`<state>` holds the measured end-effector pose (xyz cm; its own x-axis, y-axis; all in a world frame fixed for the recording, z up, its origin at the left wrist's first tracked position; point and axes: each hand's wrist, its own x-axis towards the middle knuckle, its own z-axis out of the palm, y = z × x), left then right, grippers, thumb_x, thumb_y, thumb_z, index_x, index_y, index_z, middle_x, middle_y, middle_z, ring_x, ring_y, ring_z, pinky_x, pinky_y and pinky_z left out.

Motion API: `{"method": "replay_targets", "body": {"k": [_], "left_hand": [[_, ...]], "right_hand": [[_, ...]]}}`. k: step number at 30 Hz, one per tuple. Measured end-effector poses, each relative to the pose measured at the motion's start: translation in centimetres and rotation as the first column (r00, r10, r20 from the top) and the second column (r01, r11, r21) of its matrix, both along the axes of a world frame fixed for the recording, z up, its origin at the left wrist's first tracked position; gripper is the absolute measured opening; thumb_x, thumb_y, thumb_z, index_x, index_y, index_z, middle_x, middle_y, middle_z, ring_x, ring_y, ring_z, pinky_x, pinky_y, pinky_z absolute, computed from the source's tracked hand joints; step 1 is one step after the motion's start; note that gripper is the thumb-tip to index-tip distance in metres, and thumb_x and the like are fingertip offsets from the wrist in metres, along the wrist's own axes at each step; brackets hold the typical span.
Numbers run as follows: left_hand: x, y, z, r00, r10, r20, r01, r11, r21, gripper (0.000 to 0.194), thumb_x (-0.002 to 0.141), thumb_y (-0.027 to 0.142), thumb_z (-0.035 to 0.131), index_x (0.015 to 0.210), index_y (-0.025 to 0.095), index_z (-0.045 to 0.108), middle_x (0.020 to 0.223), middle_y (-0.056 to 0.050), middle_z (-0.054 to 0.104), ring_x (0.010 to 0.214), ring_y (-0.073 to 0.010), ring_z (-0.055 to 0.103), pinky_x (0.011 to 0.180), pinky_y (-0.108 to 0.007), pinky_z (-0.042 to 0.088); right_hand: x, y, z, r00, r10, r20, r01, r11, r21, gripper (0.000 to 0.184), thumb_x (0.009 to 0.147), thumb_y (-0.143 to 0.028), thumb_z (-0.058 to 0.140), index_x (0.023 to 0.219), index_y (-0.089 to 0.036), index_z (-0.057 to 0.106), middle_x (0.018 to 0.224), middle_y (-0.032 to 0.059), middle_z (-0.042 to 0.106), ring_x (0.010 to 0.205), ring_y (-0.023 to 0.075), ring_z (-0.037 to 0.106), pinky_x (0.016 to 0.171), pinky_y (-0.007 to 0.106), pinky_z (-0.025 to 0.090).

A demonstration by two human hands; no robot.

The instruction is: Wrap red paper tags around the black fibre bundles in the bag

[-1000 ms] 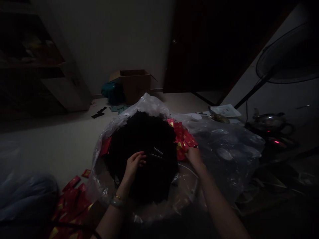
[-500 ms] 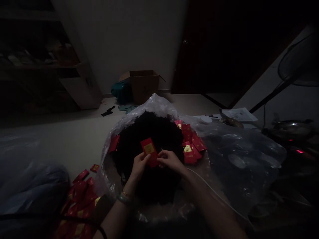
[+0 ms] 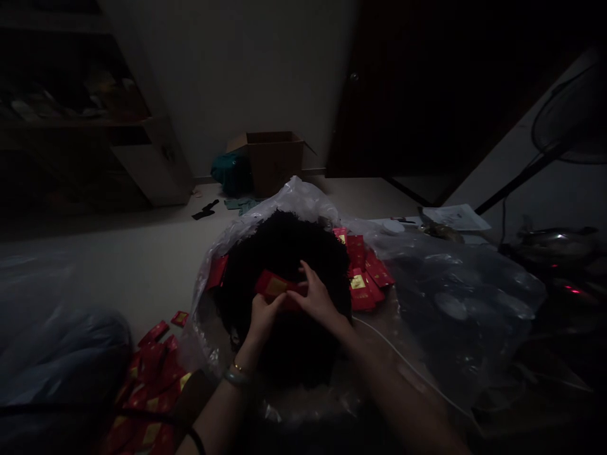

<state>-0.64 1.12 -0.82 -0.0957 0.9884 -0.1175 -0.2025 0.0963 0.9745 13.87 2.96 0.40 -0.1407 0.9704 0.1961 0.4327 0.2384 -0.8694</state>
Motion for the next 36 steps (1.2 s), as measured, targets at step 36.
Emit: {"method": "replay_targets", "body": {"k": [36], "left_hand": [[-1.0, -0.1, -0.4, 0.895, 0.040, -0.445, 0.057, 0.978, 0.202, 0.016, 0.069, 0.025, 0.066, 0.081, 0.022, 0.075, 0.080, -0.006, 0.075, 0.073, -0.0243, 0.069, 0.067, -0.033, 0.052]], "right_hand": [[2.3, -0.5, 3.8, 0.907, 0.124, 0.403, -0.211, 0.961, 0.181, 0.007, 0.082, -0.019, 0.058, 0.076, -0.019, 0.062, 0.075, 0.0041, 0.058, 0.075, 0.0175, 0.051, 0.070, 0.030, 0.042]]}}
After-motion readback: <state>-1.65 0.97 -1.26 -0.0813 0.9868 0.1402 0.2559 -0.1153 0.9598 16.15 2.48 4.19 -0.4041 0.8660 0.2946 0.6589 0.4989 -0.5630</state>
